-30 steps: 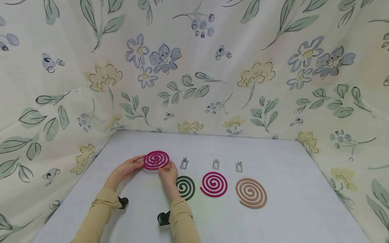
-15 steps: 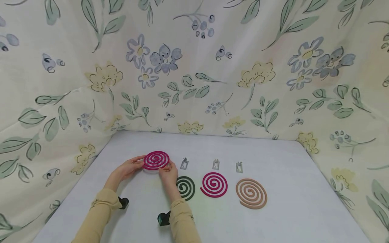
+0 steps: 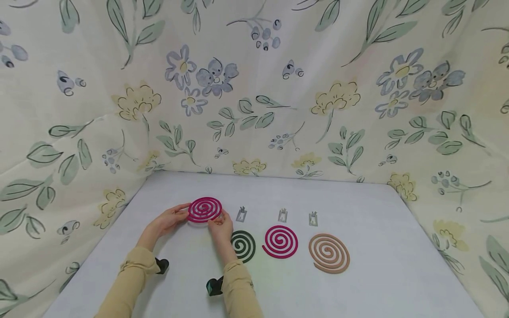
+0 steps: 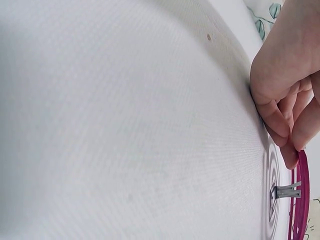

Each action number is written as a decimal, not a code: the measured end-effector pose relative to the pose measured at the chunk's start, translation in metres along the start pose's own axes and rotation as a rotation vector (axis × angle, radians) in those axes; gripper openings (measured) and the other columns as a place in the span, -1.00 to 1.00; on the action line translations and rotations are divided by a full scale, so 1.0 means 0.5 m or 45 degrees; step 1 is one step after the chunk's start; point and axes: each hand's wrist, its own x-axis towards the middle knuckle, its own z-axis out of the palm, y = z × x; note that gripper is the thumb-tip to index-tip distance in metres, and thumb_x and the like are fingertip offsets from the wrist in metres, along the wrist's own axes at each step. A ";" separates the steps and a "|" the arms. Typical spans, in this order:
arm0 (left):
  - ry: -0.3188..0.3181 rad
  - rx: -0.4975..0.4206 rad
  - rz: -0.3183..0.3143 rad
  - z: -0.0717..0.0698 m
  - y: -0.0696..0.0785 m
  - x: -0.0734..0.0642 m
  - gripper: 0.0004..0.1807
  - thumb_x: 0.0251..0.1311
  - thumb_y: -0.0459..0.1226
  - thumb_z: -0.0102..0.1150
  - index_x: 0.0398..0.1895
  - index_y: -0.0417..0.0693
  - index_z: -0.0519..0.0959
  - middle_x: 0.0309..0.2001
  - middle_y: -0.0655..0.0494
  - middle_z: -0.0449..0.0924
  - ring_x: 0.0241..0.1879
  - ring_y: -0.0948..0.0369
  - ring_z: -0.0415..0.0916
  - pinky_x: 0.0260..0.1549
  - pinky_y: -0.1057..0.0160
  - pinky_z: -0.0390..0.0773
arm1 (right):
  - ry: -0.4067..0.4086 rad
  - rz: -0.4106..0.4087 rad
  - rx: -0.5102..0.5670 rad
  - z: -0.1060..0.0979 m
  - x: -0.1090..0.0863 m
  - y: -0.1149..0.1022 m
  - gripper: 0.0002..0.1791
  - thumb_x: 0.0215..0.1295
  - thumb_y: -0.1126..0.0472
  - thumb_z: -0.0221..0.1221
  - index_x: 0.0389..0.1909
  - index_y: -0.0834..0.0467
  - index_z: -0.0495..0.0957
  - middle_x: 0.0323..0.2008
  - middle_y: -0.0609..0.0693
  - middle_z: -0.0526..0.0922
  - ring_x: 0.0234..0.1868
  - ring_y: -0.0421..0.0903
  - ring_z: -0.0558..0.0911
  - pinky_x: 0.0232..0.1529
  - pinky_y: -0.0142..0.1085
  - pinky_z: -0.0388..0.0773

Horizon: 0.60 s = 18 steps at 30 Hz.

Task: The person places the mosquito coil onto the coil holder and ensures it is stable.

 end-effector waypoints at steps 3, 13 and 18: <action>0.013 0.005 -0.010 0.000 0.000 0.001 -0.43 0.39 -0.32 -0.08 0.43 -0.19 0.12 0.03 -0.05 0.44 -0.03 0.23 0.38 0.12 0.17 0.32 | 0.004 0.013 -0.001 0.000 0.002 0.002 -0.36 0.10 0.45 0.25 0.26 0.35 0.32 -0.51 -0.10 0.44 -0.48 -0.28 0.38 -0.43 -0.54 0.37; 0.023 0.014 -0.004 -0.001 -0.002 0.003 -0.43 0.39 -0.32 -0.06 0.43 -0.20 0.12 -0.06 0.01 0.45 -0.11 0.27 0.37 0.02 0.28 0.35 | 0.004 -0.027 -0.013 0.000 0.001 0.006 -0.34 0.08 0.46 0.25 0.26 0.36 0.30 -0.51 -0.09 0.45 -0.49 -0.29 0.39 -0.40 -0.52 0.41; 0.031 0.021 0.001 0.001 -0.003 0.008 -0.44 0.39 -0.33 -0.07 0.42 -0.22 0.13 -0.06 0.00 0.45 -0.13 0.26 0.37 -0.01 0.31 0.37 | 0.007 -0.046 0.005 0.001 0.001 0.007 -0.33 0.08 0.46 0.25 0.26 0.37 0.29 -0.52 -0.10 0.44 -0.50 -0.30 0.39 -0.39 -0.52 0.41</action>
